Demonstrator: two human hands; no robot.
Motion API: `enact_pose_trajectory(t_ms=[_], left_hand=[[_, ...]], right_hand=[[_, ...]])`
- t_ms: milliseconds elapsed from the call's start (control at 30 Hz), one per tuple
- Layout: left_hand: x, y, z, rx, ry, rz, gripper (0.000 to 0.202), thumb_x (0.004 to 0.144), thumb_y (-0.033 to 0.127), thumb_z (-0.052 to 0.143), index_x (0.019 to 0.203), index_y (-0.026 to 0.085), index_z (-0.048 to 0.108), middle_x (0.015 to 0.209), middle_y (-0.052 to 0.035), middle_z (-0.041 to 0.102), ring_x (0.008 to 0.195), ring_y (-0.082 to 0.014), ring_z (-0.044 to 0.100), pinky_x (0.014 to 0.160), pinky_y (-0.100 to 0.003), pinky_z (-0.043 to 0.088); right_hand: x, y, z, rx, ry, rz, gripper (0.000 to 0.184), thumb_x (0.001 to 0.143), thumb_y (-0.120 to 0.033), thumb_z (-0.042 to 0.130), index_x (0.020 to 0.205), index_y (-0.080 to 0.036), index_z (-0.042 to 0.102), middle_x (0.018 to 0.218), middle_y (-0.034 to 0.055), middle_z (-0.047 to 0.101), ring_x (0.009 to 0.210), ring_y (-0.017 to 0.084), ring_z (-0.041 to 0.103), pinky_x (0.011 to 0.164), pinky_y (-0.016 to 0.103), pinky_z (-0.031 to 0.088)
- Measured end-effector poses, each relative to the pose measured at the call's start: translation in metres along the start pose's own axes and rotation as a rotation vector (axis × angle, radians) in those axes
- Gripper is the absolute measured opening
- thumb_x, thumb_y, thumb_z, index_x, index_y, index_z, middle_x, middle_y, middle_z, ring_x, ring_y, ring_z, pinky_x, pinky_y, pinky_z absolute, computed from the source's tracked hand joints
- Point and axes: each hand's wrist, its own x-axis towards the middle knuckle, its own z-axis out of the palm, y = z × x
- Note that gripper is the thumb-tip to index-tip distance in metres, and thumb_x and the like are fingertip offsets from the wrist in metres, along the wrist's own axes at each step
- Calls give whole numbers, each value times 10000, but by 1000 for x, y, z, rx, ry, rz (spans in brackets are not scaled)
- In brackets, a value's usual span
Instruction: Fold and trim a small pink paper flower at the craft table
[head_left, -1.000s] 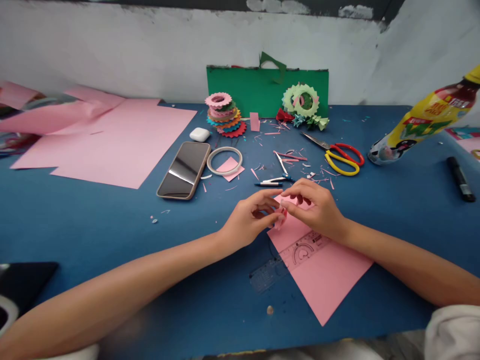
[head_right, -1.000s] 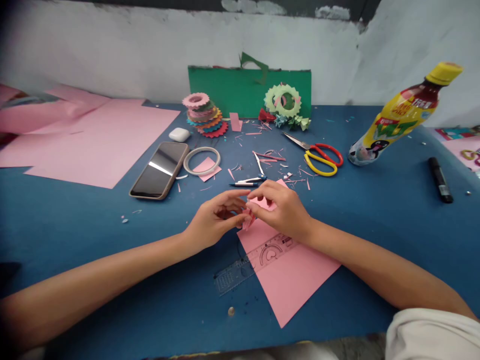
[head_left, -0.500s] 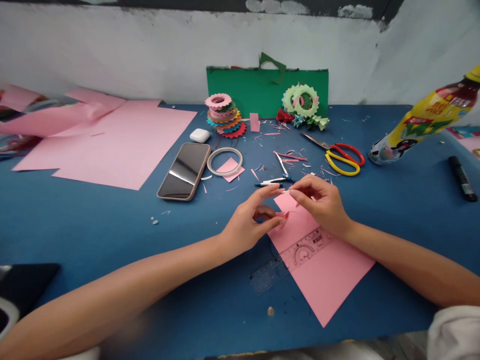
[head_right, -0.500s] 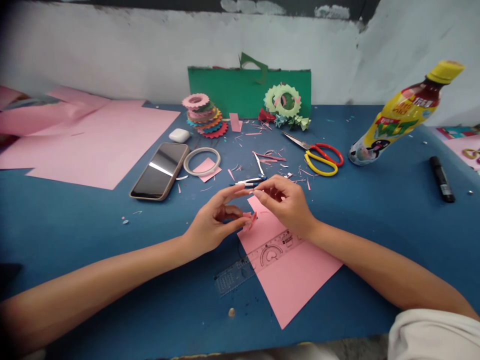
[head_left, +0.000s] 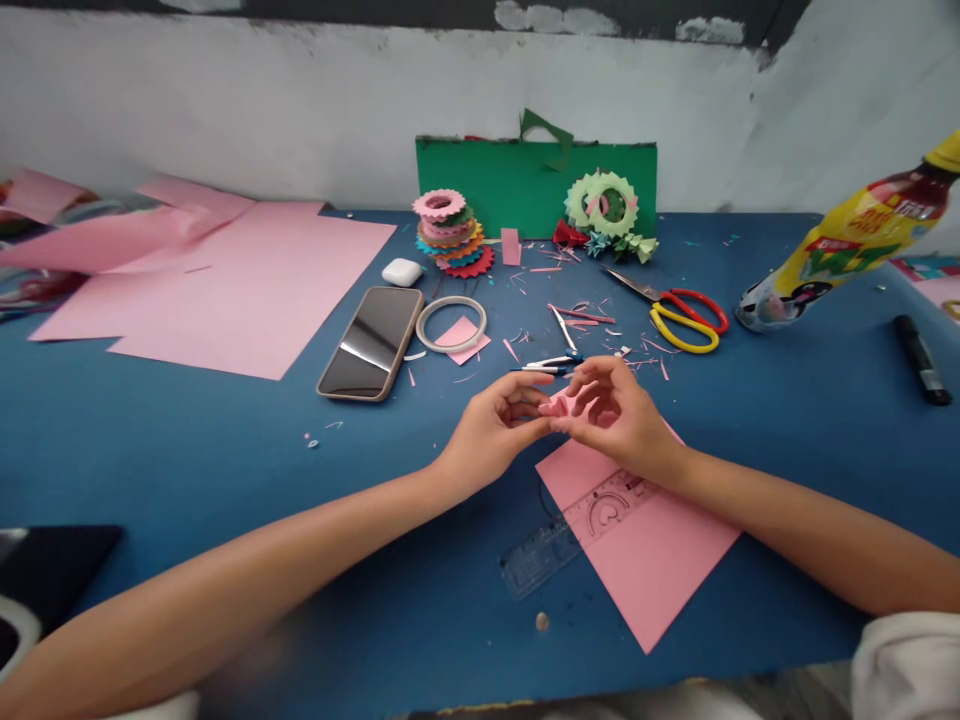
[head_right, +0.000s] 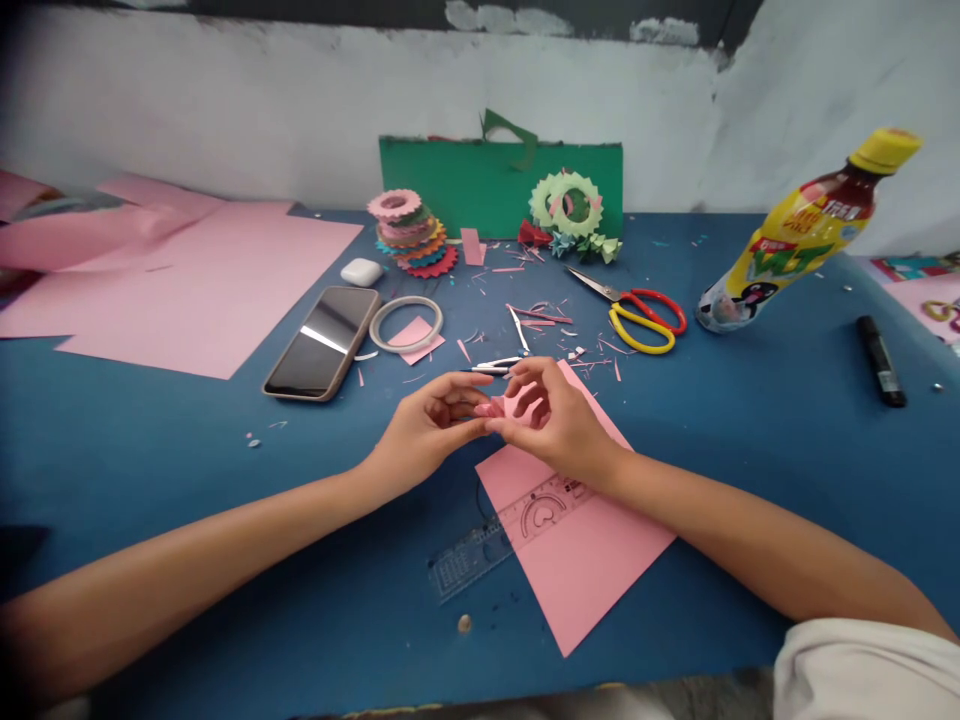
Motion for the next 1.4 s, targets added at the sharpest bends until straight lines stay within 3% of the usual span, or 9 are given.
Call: enact_pose_trajectory(t_ms=[133, 233, 667, 833, 1000, 1133, 1267, 1400], left_hand=[[2, 1, -2, -70, -62, -41, 413, 713, 149, 725, 1091, 191, 564, 867, 18, 594, 772, -99, 637, 747, -229, 527], [1, 3, -1, -85, -115, -93, 352, 726, 182, 723, 1057, 179, 607, 890, -5, 633, 795, -114, 649, 742, -232, 539], [2, 10, -3, -75, -147, -113, 343, 745, 219, 708, 1073, 162, 624, 849, -35, 664, 800, -143, 649, 643, -221, 556], [2, 9, -4, -49, -188, -93, 266, 695, 196, 735, 944, 150, 653, 1068, -62, 580, 738, -117, 625, 596, -233, 546], [0, 6, 0, -59, -182, -62, 328, 642, 152, 773, 922, 152, 602, 961, -36, 590, 825, -143, 619, 675, -246, 540], [-2, 4, 1, -28, -181, -86, 369, 648, 138, 769, 959, 163, 571, 966, -28, 595, 814, -127, 613, 710, -251, 533], [-2, 4, 1, -37, -186, -89, 330, 718, 170, 723, 999, 160, 551, 968, -30, 608, 838, -113, 606, 730, -225, 514], [0, 8, 1, -81, -199, -122, 237, 785, 244, 664, 982, 142, 582, 846, -17, 625, 776, -107, 606, 683, -216, 520]], right_hand=[[-3, 0, 3, 32, -31, 6, 396, 762, -296, 676, 1064, -249, 425, 935, 7, 596, 769, 123, 621, 638, 260, 537], [-3, 2, 2, 62, 3, 1, 341, 796, -278, 638, 1066, -249, 432, 919, 3, 610, 775, 117, 635, 679, 266, 550], [1, 1, -2, 12, 48, -5, 285, 792, -236, 627, 1026, -230, 463, 880, 8, 639, 790, 124, 635, 659, 250, 525], [4, 4, -3, 53, 23, 30, 294, 766, -180, 631, 1009, -228, 472, 881, 6, 623, 777, 123, 632, 659, 253, 526], [1, 1, 1, 52, 28, 19, 273, 773, -148, 586, 1002, -238, 468, 845, -23, 583, 695, 96, 630, 628, 236, 531], [-3, -4, 5, -95, 31, -4, 288, 760, -133, 575, 1012, -238, 482, 828, -21, 579, 710, 100, 618, 585, 210, 509], [-5, -3, 6, -152, 6, -30, 296, 768, -155, 574, 1038, -234, 481, 837, -13, 589, 716, 100, 604, 585, 207, 499], [-4, -3, 4, -143, 16, -37, 269, 790, -193, 570, 1040, -229, 477, 819, -14, 580, 704, 100, 594, 566, 206, 483]])
